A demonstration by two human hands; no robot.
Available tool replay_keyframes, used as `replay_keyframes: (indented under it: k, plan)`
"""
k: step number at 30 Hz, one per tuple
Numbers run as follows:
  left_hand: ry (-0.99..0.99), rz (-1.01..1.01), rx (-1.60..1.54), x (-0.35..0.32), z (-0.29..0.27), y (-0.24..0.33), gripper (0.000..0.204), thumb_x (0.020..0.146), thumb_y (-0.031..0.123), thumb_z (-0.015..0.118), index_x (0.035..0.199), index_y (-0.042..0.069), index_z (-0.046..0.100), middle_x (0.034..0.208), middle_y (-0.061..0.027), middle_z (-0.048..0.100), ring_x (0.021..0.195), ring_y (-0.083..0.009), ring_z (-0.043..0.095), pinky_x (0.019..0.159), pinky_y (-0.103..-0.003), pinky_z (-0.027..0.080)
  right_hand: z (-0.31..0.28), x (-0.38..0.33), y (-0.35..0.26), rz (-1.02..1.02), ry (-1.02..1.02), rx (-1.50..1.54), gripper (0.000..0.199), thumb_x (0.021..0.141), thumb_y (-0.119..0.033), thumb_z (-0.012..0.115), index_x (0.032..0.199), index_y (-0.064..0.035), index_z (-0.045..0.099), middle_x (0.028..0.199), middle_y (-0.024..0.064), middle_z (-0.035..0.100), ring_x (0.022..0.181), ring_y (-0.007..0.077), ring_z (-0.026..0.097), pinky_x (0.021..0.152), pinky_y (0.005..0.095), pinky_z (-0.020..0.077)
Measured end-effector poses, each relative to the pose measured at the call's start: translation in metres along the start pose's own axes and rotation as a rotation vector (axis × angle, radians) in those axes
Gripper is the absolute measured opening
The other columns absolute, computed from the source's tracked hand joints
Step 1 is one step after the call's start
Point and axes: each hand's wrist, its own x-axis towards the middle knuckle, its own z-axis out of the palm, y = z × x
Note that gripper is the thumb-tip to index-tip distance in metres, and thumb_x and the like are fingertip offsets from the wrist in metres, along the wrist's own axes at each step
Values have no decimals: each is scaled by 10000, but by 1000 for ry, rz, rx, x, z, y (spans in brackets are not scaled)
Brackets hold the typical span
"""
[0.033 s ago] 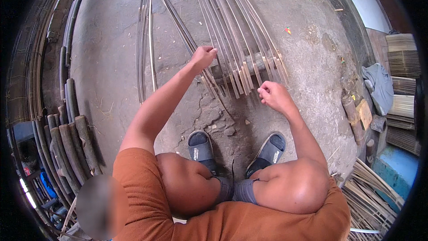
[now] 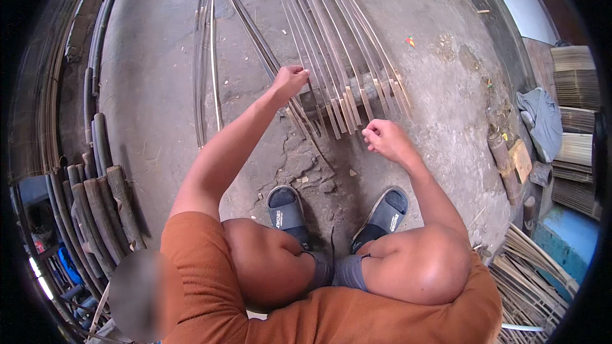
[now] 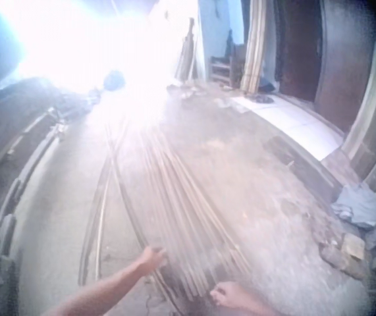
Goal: The person squats on the floor and gathers thin bamboo strips, aligning them into a bundle. They then stand and tie the bundle to a larger bamboo rack using yellow string.
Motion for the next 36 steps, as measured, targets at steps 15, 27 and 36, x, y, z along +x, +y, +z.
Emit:
replay_keyframes:
  k: [15, 27, 36]
  plan:
    - [541, 362, 439, -28, 34, 35, 623, 900, 347, 647, 1379, 5, 446, 1227, -279, 457, 1142, -379, 473, 984, -468, 392, 14, 6, -16, 60, 125, 189, 222, 981, -219, 551, 1008, -9, 617, 665, 68, 645, 533, 104, 598, 483, 292, 463]
    - [-292, -63, -731, -49, 56, 60, 279, 998, 322, 563, 1126, 76, 595, 936, -37, 623, 838, -140, 612, 748, -303, 517, -21, -4, -6, -472, 386, -185, 225, 955, -246, 599, 946, -26, 642, 786, 123, 649, 754, 274, 663, 655, 401, 513]
    - [-346, -149, -645, -43, 45, 60, 364, 991, 310, 578, 1249, 59, 520, 1010, -58, 621, 913, -176, 626, 826, -340, 528, -22, 10, 0, -330, 458, -585, 325, 840, -135, 702, 1107, -60, 534, 939, 101, 579, 832, 258, 624, 742, 376, 525]
